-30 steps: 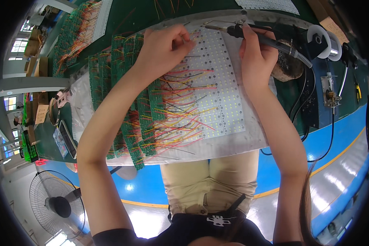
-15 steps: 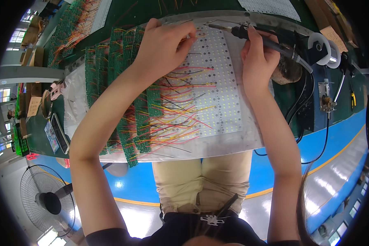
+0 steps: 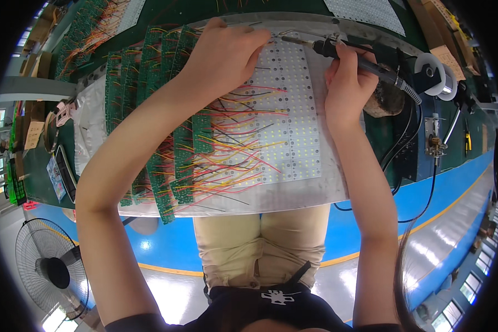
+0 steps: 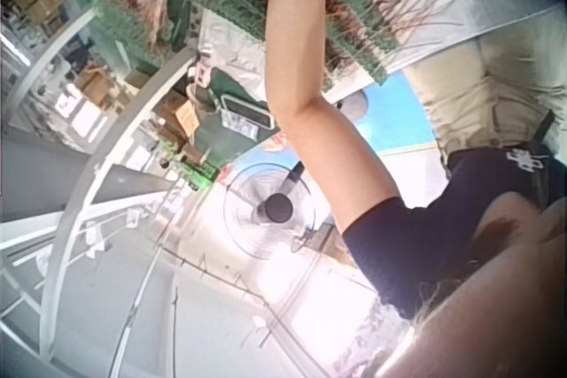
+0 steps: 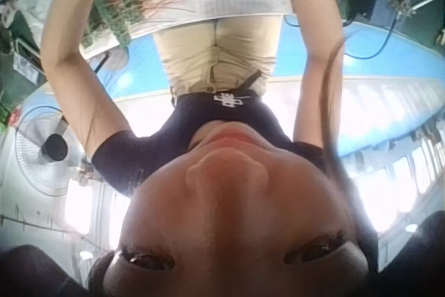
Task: The person untangles wires on circuit boards by hand and solders the wire ends to an LED panel using a soldering iron.
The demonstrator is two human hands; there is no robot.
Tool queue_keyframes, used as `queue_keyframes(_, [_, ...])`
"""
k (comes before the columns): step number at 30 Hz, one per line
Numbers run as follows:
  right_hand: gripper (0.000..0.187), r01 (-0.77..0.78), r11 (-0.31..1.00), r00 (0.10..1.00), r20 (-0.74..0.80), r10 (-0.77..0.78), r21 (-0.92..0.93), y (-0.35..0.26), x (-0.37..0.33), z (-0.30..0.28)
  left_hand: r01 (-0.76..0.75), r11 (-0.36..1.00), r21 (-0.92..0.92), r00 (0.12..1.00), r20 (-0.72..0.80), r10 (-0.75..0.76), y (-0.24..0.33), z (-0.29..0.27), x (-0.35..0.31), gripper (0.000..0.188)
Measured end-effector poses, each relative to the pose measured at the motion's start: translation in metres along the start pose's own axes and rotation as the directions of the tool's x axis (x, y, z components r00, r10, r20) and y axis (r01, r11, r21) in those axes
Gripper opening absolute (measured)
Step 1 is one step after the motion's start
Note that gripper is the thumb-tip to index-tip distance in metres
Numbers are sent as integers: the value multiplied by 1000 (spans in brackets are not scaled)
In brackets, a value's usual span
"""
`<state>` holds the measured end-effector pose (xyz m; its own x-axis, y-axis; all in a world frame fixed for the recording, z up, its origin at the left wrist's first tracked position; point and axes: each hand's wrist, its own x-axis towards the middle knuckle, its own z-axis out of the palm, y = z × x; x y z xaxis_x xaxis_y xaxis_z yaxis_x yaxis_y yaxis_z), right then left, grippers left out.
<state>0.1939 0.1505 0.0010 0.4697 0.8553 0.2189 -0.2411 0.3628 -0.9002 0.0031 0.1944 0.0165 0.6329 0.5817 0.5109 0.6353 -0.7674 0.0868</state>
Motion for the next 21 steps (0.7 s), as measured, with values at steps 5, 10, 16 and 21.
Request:
queue_keyframes(5, [11, 29, 999, 1000, -2, -29, -39, -1, 0, 4, -22, 999, -41, 1000, -14, 22, -1, -1, 1, 7])
queue_keyframes(10, [11, 38, 998, 999, 9, -38, -50, -2, 0, 4, -27, 998, -57, 999, -29, 25, -2, -1, 2, 6])
queue_keyframes(16, [11, 41, 998, 999, 5, -41, -56, -2, 1, 3, -26, 998, -51, 999, -37, 24, -3, 2, 2, 6])
queue_keyframes(21, [11, 35, 998, 999, 0, -35, -53, -1, 0, 5, -9, 999, -50, 1000, -26, 8, -2, 0, 1, 5])
